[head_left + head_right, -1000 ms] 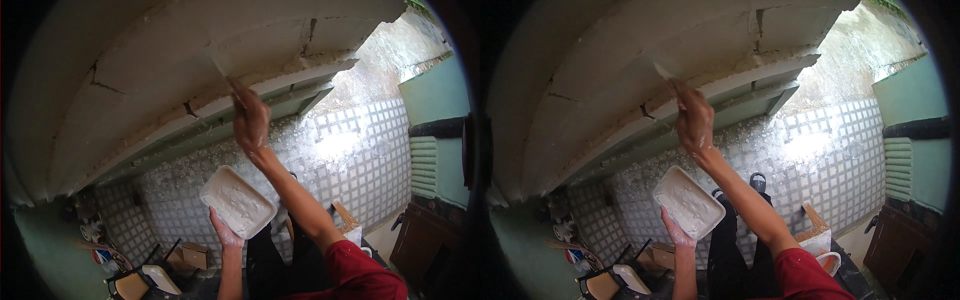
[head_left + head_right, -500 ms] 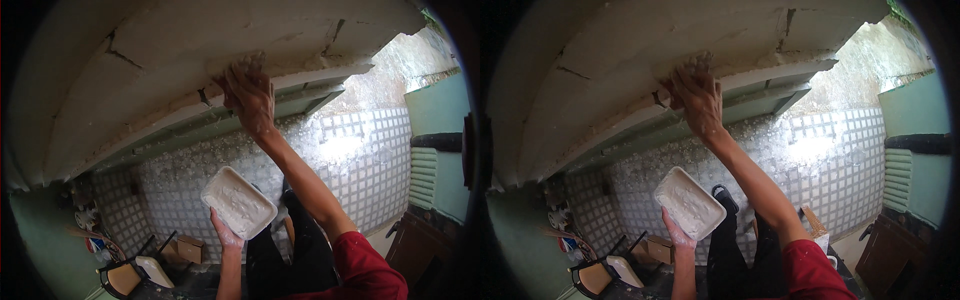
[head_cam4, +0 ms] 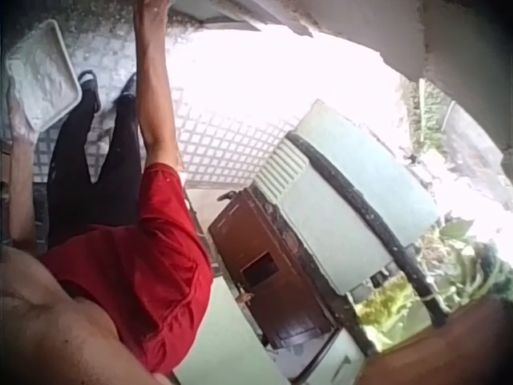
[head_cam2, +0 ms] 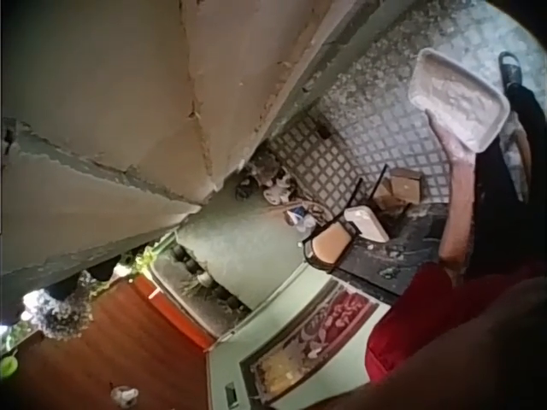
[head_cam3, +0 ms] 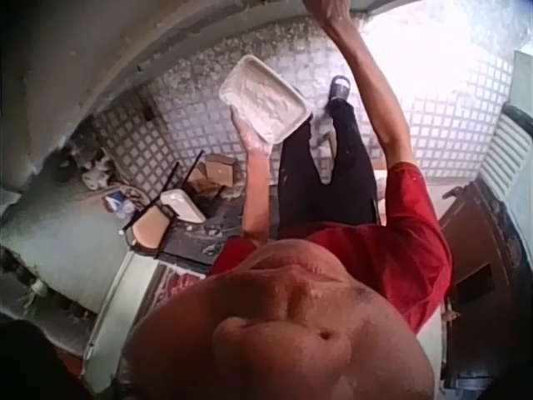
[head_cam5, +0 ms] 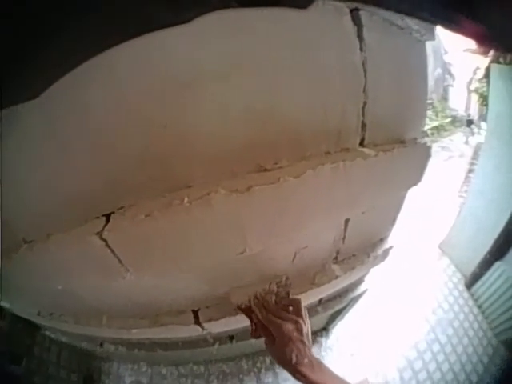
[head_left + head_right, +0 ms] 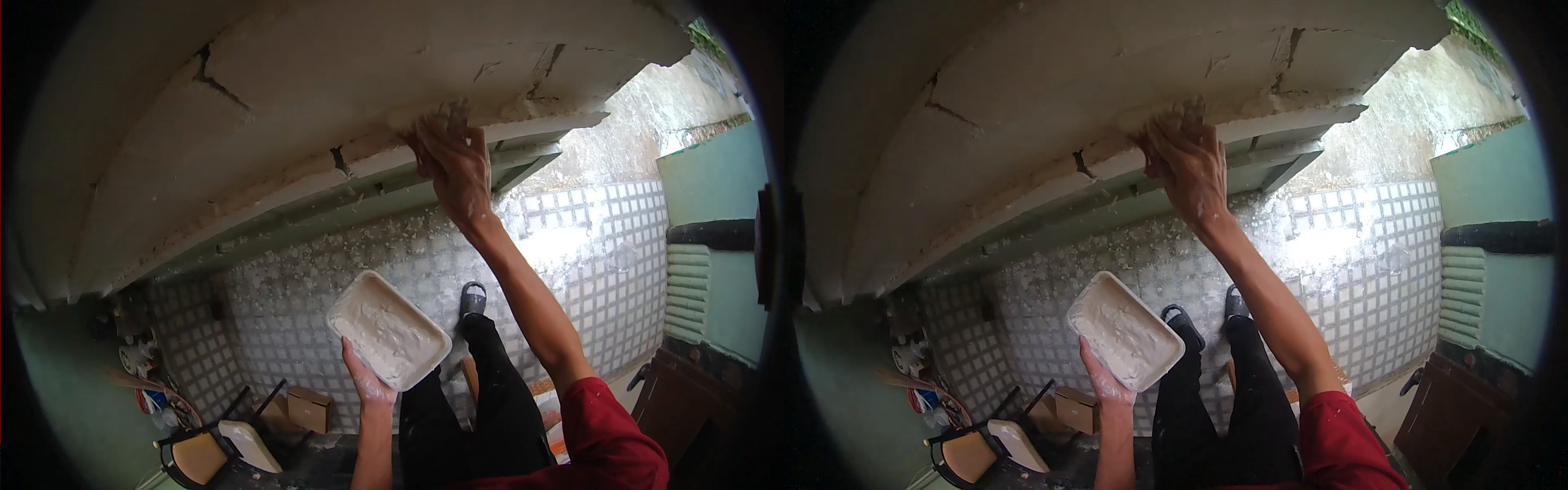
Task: Applying plaster or filler to cracks and holes in a wall using a putty knife.
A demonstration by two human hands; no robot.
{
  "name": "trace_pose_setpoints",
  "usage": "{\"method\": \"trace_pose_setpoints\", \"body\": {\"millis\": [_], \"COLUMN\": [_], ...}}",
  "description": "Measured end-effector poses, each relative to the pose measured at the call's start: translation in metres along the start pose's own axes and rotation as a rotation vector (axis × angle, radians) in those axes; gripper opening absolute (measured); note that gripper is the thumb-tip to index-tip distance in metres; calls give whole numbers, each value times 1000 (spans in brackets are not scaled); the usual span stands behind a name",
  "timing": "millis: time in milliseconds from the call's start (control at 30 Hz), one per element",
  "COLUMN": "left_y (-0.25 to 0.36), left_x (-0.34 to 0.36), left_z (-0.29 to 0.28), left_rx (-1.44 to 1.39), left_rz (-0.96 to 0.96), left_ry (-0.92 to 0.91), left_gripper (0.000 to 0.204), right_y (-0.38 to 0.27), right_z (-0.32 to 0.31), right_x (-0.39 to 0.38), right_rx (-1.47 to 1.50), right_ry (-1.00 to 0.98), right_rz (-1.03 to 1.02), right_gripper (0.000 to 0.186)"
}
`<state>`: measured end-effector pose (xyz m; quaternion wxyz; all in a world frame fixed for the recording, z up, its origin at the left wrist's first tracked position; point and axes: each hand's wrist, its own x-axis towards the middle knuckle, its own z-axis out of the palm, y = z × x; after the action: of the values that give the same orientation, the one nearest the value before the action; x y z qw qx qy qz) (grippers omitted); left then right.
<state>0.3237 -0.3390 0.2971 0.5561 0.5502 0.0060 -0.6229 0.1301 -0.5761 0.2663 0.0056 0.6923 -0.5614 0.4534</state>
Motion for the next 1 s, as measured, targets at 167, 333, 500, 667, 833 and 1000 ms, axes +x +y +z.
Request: {"method": "trace_pose_setpoints", "body": {"millis": [167, 333, 500, 667, 833, 1000], "left_y": [4, 2, 2, 5, 6, 8], "left_x": [-2, 0, 1, 1, 0, 0], "left_z": [1, 5, -6, -3, 3, -5], "left_rx": [3, 0, -15, 16, -2, 12], "left_rz": [25, 8, -6, 30, 13, 44], "left_ry": [22, 17, 11, 6, -3, 3], "left_gripper": [73, 73, 72, 72, 71, 73], "right_y": [20, 43, -26, -79, -73, -49], "right_z": [-36, -30, 9, 24, 15, 8], "right_x": [6, 29, 28, 24, 9, 15], "right_rx": [349, 355, 360, 363, 553, 469], "right_ry": [369, 520, 440, 289, 180, 462], "right_rz": [380, 473, 308, 306, 262, 489], "right_gripper": [34, 34, 55, 47, 46, 50]}}
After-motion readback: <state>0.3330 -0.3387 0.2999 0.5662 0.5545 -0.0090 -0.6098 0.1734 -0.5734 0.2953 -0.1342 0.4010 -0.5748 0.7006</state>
